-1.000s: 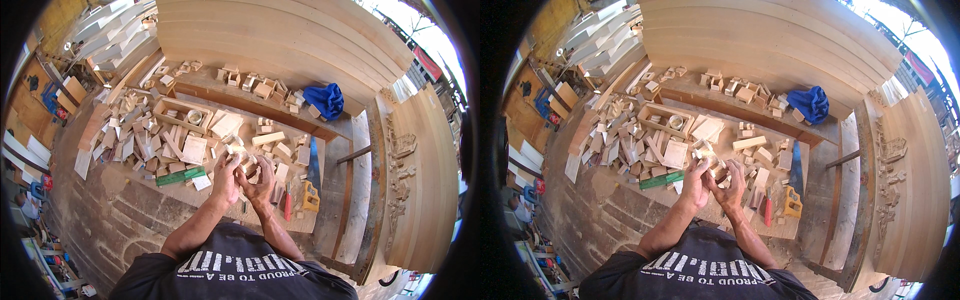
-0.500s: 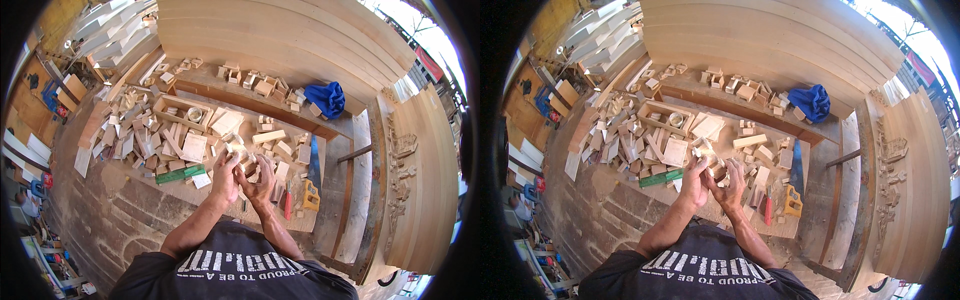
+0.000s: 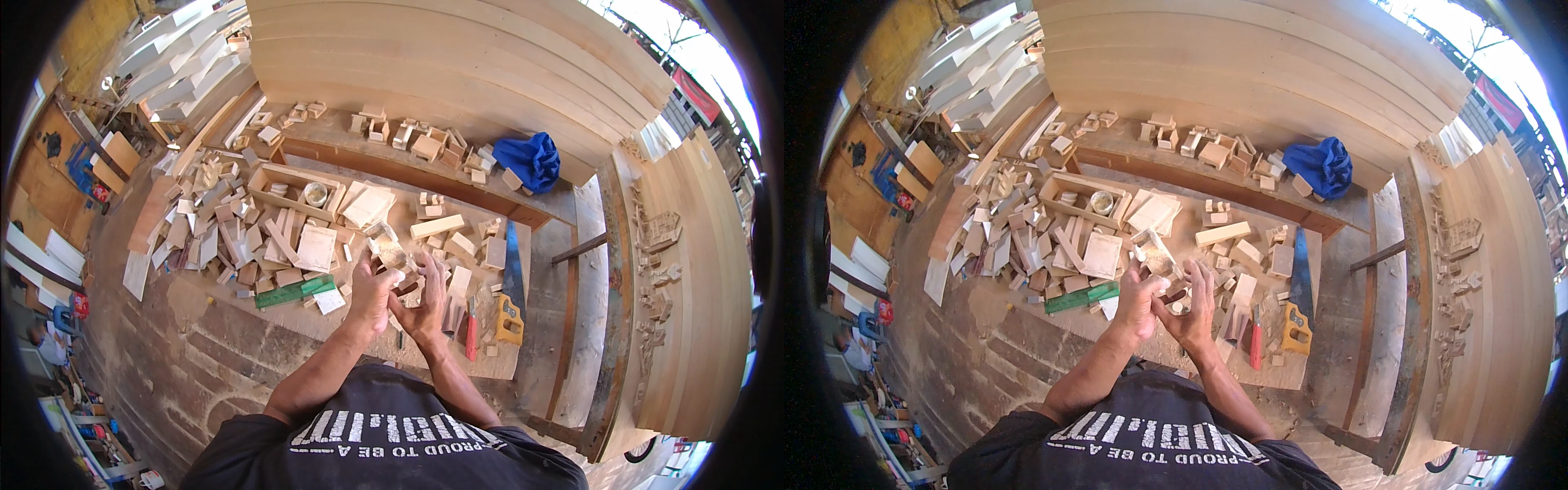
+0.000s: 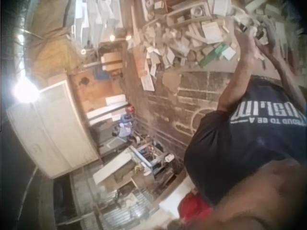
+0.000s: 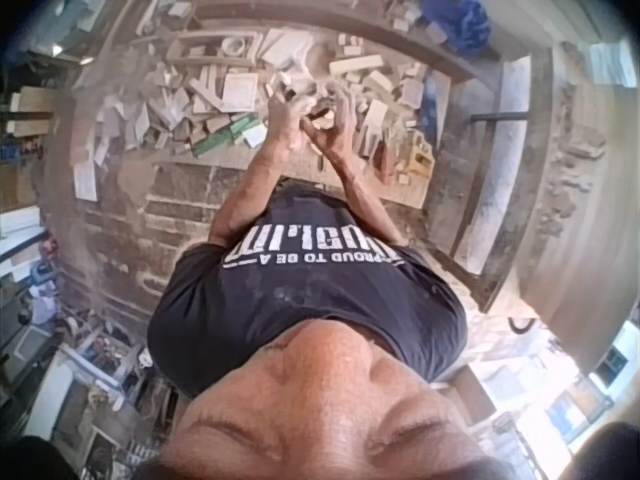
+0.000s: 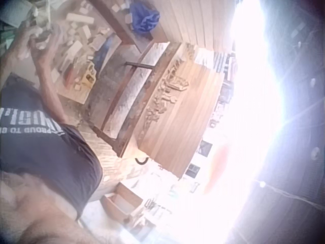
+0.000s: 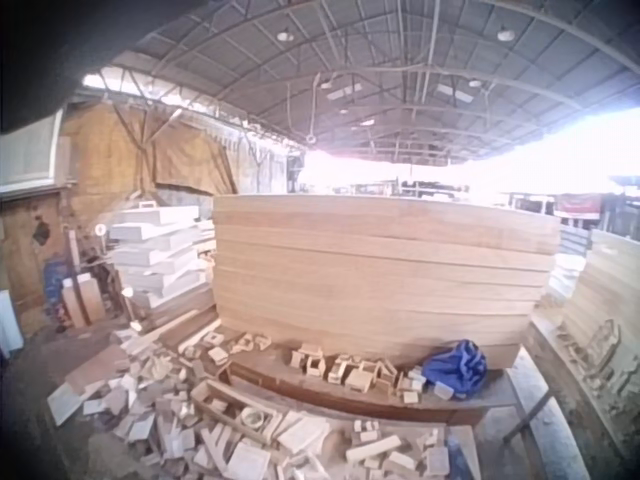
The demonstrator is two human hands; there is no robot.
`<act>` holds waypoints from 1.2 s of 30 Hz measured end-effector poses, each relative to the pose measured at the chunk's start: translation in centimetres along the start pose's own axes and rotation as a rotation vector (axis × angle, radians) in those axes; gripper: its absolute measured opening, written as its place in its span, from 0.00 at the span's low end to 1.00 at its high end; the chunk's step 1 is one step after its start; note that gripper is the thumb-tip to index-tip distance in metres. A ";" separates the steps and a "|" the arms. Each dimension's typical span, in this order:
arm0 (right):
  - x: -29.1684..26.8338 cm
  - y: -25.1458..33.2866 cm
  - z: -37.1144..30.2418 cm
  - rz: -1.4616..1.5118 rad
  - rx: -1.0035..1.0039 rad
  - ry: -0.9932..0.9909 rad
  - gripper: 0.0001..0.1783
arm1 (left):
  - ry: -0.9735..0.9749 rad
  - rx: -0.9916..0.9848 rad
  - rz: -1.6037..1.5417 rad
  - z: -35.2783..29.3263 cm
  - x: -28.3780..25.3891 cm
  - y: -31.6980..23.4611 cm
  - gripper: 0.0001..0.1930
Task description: The person assembles a small wooden toy car by hand, fitting wheels and axles onto a wooden block, and then uses a hand saw to trim a piece of wood on a workbench.
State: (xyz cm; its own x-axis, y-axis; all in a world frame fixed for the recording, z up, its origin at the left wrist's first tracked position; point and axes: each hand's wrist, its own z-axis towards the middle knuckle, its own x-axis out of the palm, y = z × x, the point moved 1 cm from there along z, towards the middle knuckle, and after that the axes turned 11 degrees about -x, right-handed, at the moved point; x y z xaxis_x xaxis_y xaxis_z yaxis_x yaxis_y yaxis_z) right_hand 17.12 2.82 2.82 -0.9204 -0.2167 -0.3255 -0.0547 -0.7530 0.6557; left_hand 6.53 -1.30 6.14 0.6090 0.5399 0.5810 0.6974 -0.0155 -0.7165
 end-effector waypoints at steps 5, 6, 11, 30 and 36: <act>-0.7 -1.8 -1.0 0.646 0.463 -0.014 0.49 | -0.033 -0.008 0.055 -0.2 0.2 -0.8 0.36; -0.7 -1.6 -0.8 0.707 0.508 -0.013 0.47 | -0.032 -0.011 0.065 -0.3 0.3 -0.9 0.37; -1.1 -0.5 -0.1 0.836 0.556 0.043 0.46 | 0.008 -0.002 0.074 0.3 -0.4 0.0 0.42; 1.5 -3.9 -3.4 0.399 0.405 0.202 0.30 | 0.167 0.095 0.435 2.7 -6.7 0.3 0.38; 0.6 -7.7 -0.2 -0.166 0.062 0.443 0.48 | 0.355 0.034 0.758 7.0 -13.0 1.2 0.50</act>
State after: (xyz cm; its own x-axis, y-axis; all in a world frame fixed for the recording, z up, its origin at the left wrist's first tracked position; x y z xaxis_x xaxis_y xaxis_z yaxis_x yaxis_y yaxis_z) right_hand 17.04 8.33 -2.60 -0.6441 -0.3508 -0.6797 -0.2228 -0.7640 0.6055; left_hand -3.14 -2.48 -4.97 0.9952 0.0964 0.0196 0.0423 -0.2391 -0.9701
